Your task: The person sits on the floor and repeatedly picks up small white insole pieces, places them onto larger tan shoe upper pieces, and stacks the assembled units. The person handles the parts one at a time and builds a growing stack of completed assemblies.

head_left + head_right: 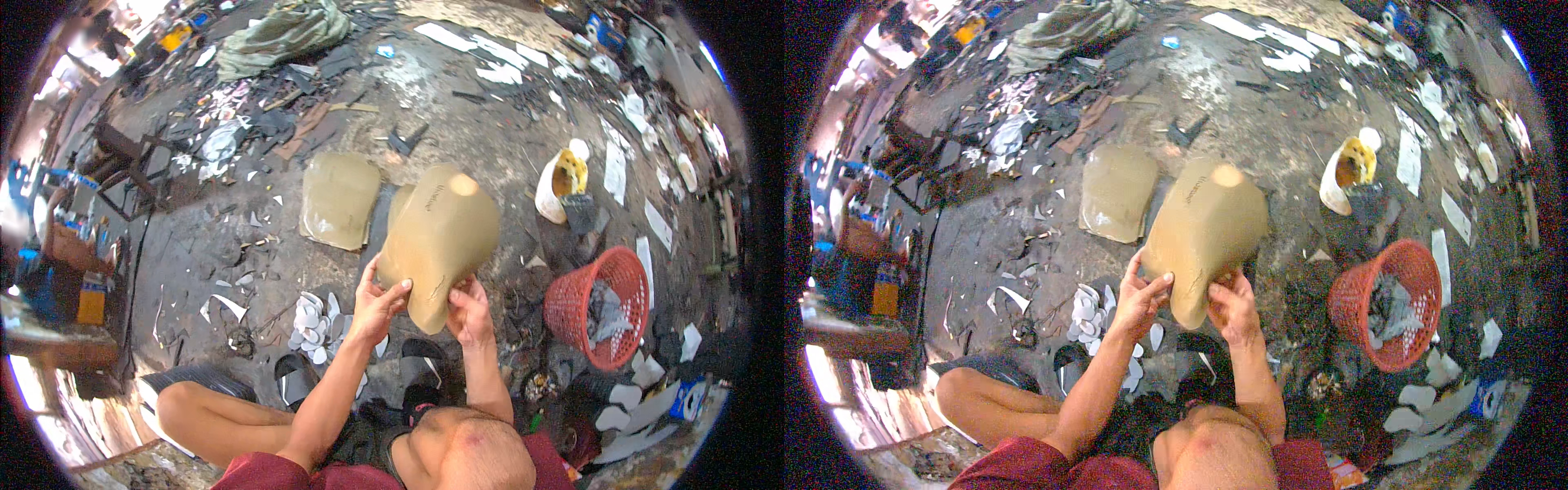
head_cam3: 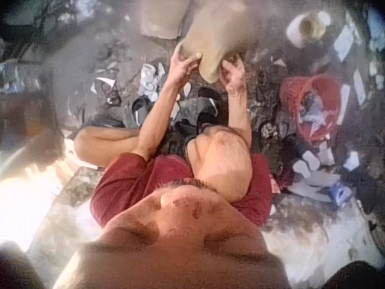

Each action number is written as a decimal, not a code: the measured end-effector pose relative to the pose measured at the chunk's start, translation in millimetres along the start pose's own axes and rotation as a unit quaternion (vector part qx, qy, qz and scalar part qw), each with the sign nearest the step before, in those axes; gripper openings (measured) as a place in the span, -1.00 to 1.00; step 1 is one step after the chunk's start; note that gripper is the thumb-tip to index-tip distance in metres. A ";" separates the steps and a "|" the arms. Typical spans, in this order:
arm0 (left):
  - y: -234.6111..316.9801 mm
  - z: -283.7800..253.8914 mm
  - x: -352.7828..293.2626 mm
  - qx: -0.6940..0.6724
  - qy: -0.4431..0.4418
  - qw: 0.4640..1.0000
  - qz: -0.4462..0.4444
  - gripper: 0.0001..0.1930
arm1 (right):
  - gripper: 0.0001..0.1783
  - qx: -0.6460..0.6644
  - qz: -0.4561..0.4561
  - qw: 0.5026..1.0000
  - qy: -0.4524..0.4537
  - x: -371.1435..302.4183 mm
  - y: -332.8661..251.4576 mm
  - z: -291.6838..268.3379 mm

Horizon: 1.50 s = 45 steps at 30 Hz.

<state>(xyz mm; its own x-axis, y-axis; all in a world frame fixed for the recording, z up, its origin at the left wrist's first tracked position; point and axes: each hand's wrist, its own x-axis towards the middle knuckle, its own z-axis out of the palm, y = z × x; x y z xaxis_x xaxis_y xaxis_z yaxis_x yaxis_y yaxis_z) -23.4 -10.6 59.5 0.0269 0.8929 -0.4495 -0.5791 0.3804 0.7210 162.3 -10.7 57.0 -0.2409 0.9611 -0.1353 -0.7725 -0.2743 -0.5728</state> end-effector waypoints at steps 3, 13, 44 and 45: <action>22.9 -21.2 35.0 0.055 0.079 0.978 0.187 -0.21 | -0.06 -0.248 -0.054 0.967 -0.018 8.2 -11.2 14.4; 45.7 -152.3 176.0 0.112 0.300 0.945 0.062 -0.02 | -0.64 -0.660 -0.112 0.732 0.126 5.0 16.5 -31.7; -75.4 -113.1 -24.4 0.164 0.207 0.964 0.028 -0.62 | -0.77 -0.542 -0.408 0.464 0.570 93.3 -184.7 -75.4; -70.3 -108.5 -22.6 0.079 0.221 0.972 0.026 -0.63 | -0.76 -0.514 -0.520 0.515 0.447 80.6 -201.1 -64.2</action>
<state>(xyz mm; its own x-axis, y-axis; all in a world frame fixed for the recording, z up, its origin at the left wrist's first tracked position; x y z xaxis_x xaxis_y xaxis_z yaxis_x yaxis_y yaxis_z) -71.7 -83.6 -38.2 -0.3711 0.7350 -0.5675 -0.4374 0.4008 0.8050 335.9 124.0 109.3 0.7106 0.3275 0.6227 0.6202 0.1263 -0.7742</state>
